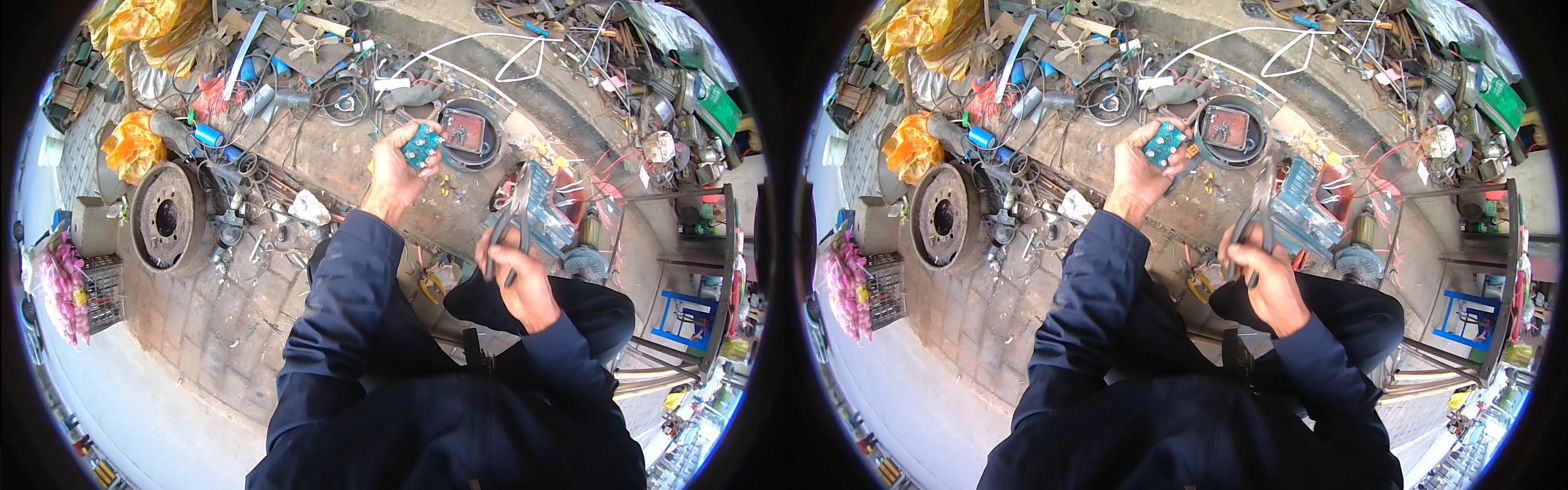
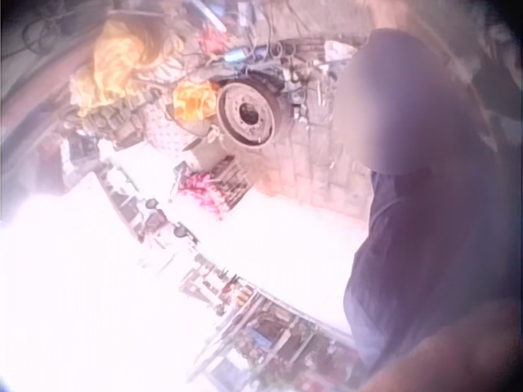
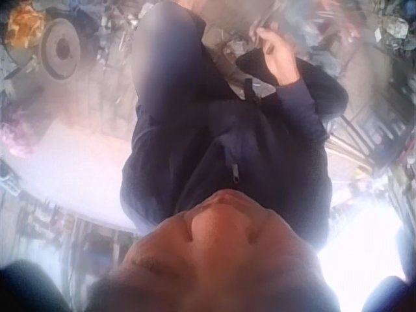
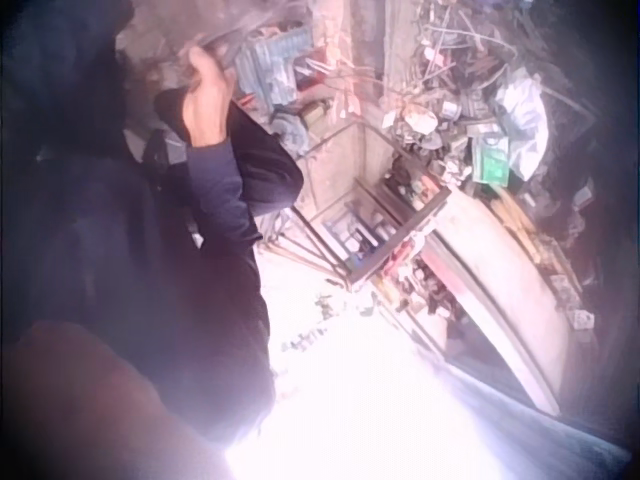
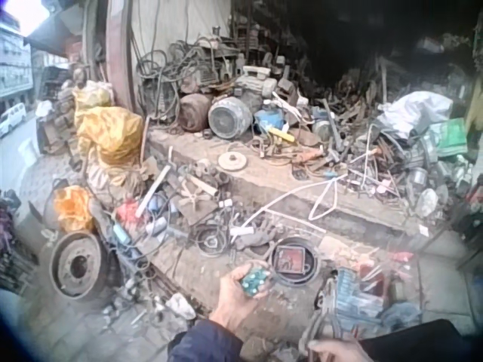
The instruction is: The person strips insulation from wires, twists them, and secures them into a small green terminal block using pliers and a screwdriver. The terminal block is then placed into a blue motor housing and the connections are tightened.
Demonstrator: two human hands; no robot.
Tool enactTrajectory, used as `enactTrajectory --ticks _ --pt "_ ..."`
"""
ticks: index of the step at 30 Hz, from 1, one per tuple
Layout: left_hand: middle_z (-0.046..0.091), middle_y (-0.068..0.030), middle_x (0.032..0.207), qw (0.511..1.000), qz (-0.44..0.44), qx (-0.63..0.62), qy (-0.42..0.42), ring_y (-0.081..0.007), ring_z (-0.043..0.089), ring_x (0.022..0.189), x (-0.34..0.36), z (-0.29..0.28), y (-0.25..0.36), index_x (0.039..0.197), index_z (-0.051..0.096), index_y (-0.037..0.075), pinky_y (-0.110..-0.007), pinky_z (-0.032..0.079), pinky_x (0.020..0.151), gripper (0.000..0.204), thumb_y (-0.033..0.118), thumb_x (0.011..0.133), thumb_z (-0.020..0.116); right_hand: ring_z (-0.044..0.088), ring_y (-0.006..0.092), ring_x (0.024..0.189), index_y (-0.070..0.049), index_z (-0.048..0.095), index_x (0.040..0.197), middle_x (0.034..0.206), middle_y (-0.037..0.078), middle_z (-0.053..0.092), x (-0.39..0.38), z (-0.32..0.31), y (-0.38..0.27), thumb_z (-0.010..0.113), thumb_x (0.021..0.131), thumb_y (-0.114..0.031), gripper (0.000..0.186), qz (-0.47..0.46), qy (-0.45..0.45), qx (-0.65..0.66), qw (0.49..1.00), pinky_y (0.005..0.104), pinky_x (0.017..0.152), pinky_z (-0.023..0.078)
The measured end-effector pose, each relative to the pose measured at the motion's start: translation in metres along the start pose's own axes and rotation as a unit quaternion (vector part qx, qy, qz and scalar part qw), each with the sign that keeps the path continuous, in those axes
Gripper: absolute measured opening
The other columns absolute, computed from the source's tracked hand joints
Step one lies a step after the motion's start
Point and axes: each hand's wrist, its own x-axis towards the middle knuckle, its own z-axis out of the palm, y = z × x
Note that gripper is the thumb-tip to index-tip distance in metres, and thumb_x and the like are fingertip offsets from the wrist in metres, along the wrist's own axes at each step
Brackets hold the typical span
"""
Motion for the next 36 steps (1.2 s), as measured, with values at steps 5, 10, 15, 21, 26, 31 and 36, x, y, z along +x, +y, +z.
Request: enactTrajectory --ticks 5,10,15,21,26,31,36 --pt "0.067 -0.0173 0.106 0.999 -0.027 0.004 -0.046 -0.0178 0.052 0.066 0.001 0.005 -0.006 0.111 0.066 -0.003 -0.030 0.039 0.056 0.036 0.031 0.101 0.060 0.055 0.0066 0.069 0.004 0.063 0.125 0.099 0.011 0.069 -0.027 0.011 -0.038 0.063 0.101 -0.023 0.035 0.155 -0.187 0.008 0.970 0.0196 0.055 0.038" --pt "0.066 -0.0169 0.105 0.995 -0.045 0.042 -0.084 -0.0171 0.053 0.065 0.000 0.009 -0.011 0.110 0.066 -0.002 -0.030 0.041 0.058 0.037 0.033 0.100 0.061 0.053 0.0081 0.064 0.006 0.060 0.133 0.108 0.018 0.072 -0.016 0.012 -0.043 0.057 0.105 -0.016 0.036 0.229 -0.216 0.028 0.949 0.0221 0.056 0.041" --pt "0.066 -0.0162 0.103 0.991 -0.043 0.082 -0.095 -0.0163 0.052 0.063 0.001 0.010 -0.012 0.109 0.066 -0.002 -0.029 0.041 0.059 0.037 0.033 0.099 0.059 0.066 0.0153 0.072 0.004 0.061 0.131 0.117 0.024 0.072 0.002 0.016 -0.038 0.058 0.105 -0.018 0.034 0.230 -0.215 0.033 0.949 0.0251 0.059 0.047" --pt "0.066 -0.0167 0.102 0.984 -0.030 0.132 -0.112 -0.0157 0.052 0.064 0.005 0.014 -0.017 0.107 0.065 -0.002 -0.029 0.041 0.059 0.036 0.032 0.098 0.056 0.067 0.0151 0.075 0.003 0.062 0.130 0.118 0.023 0.072 0.017 0.016 -0.034 0.059 0.105 -0.022 0.035 0.239 -0.212 0.032 0.947 0.0279 0.063 0.049" --pt "0.066 -0.0167 0.101 0.986 -0.021 0.128 -0.109 -0.0154 0.053 0.064 0.003 0.020 -0.020 0.107 0.065 -0.001 -0.029 0.041 0.060 0.036 0.033 0.097 0.057 0.063 0.0133 0.070 0.005 0.062 0.130 0.110 0.021 0.074 0.020 0.015 -0.029 0.059 0.105 -0.021 0.036 0.227 -0.210 0.067 0.949 0.0274 0.062 0.050" --pt "0.066 -0.0156 0.099 0.987 0.001 0.132 -0.092 -0.0158 0.053 0.064 -0.001 0.027 -0.021 0.105 0.066 0.000 -0.028 0.042 0.060 0.039 0.037 0.096 0.059 0.062 0.0137 0.067 0.010 0.059 0.130 0.109 0.021 0.072 0.022 0.015 -0.026 0.061 0.101 -0.024 0.045 0.211 -0.226 0.087 0.947 0.0283 0.061 0.051" --pt "0.067 -0.0149 0.099 0.984 0.020 0.152 -0.092 -0.0160 0.055 0.066 -0.004 0.030 -0.020 0.103 0.066 0.001 -0.028 0.042 0.060 0.039 0.039 0.096 0.059 0.060 0.0134 0.065 0.010 0.058 0.130 0.110 0.020 0.071 0.020 0.017 -0.026 0.062 0.099 -0.027 0.049 0.228 -0.215 0.104 0.944 0.0283 0.060 0.050"
